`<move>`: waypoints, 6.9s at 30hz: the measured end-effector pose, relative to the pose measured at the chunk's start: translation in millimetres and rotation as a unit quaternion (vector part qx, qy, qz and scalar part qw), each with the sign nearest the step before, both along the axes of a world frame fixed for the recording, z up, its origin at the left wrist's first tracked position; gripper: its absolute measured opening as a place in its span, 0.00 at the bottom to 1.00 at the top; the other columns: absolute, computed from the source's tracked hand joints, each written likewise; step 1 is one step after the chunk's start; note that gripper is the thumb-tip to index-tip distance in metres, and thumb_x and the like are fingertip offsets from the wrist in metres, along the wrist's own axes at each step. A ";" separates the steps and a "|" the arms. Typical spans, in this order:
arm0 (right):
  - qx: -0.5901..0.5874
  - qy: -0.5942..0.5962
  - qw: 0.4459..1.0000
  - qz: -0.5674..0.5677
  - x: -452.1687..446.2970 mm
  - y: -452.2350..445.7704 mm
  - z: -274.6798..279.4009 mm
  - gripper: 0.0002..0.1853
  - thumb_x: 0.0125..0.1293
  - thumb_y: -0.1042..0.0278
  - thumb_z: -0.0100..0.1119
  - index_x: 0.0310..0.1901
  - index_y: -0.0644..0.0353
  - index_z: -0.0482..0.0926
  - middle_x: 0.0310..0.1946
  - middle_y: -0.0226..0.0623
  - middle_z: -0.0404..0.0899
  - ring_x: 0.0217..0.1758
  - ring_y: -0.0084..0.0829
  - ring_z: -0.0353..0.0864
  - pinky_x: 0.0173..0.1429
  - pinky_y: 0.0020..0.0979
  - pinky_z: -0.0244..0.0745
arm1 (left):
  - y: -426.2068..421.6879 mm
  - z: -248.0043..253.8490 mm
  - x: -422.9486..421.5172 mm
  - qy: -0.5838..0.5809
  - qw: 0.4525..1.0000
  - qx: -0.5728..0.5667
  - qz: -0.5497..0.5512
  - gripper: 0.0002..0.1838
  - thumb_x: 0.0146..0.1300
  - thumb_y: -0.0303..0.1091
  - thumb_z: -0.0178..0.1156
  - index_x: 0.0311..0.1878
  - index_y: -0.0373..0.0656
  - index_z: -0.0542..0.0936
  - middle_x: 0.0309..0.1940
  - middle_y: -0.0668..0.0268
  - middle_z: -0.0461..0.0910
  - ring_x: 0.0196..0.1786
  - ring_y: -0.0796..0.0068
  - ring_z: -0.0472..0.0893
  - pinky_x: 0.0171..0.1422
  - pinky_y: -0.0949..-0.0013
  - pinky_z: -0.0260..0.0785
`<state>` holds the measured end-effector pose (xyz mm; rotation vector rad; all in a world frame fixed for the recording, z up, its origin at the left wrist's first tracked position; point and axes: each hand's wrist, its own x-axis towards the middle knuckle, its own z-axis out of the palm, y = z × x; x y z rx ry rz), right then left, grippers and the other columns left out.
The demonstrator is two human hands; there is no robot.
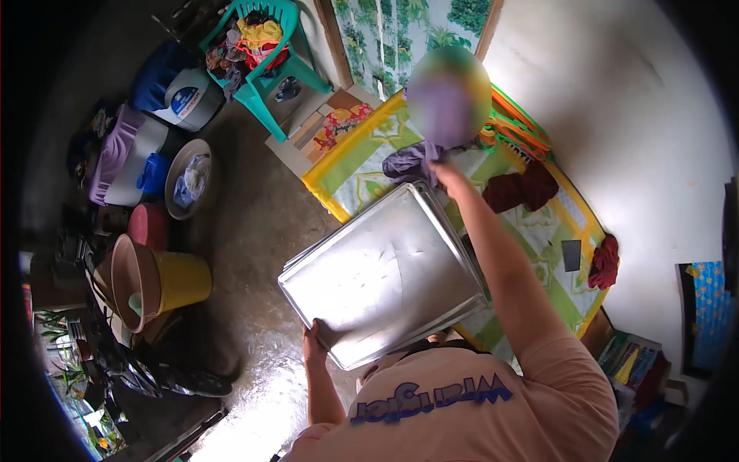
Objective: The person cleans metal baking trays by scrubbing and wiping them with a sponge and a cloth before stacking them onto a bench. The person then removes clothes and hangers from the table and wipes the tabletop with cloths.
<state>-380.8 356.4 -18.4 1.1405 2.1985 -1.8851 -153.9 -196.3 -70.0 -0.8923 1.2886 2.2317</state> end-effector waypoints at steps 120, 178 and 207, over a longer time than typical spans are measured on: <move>0.034 -0.204 0.907 -0.366 1706.4 338.1 -75.9 0.39 0.66 0.41 0.57 0.60 0.76 0.70 0.54 0.55 0.77 0.60 0.44 0.75 0.62 0.37 0.68 | 725.0 31.1 1001.8 0.237 0.743 -0.296 -0.552 0.22 0.60 0.43 0.63 0.47 0.32 0.83 0.38 0.58 0.85 0.37 0.67 0.83 0.43 0.65 0.73; 0.208 -0.252 0.888 -0.324 1663.4 332.9 -77.6 0.45 0.63 0.45 0.63 0.71 0.66 0.56 0.70 0.50 0.60 0.71 0.48 0.60 0.72 0.42 0.56 | 653.1 -47.1 1032.2 0.274 0.629 -0.485 -0.542 0.35 0.65 0.54 0.51 0.74 0.55 0.60 0.73 0.54 0.60 0.75 0.46 0.55 0.74 0.42 0.50; 0.293 0.114 0.945 0.090 1410.0 170.6 54.6 0.22 0.72 0.55 0.49 0.30 0.68 0.76 0.30 0.55 0.78 0.36 0.58 0.76 0.40 0.50 0.69 | 473.3 114.0 1031.2 0.181 0.786 -0.541 -0.236 0.23 0.70 0.52 0.50 0.41 0.39 0.80 0.44 0.50 0.80 0.50 0.48 0.77 0.58 0.49 0.65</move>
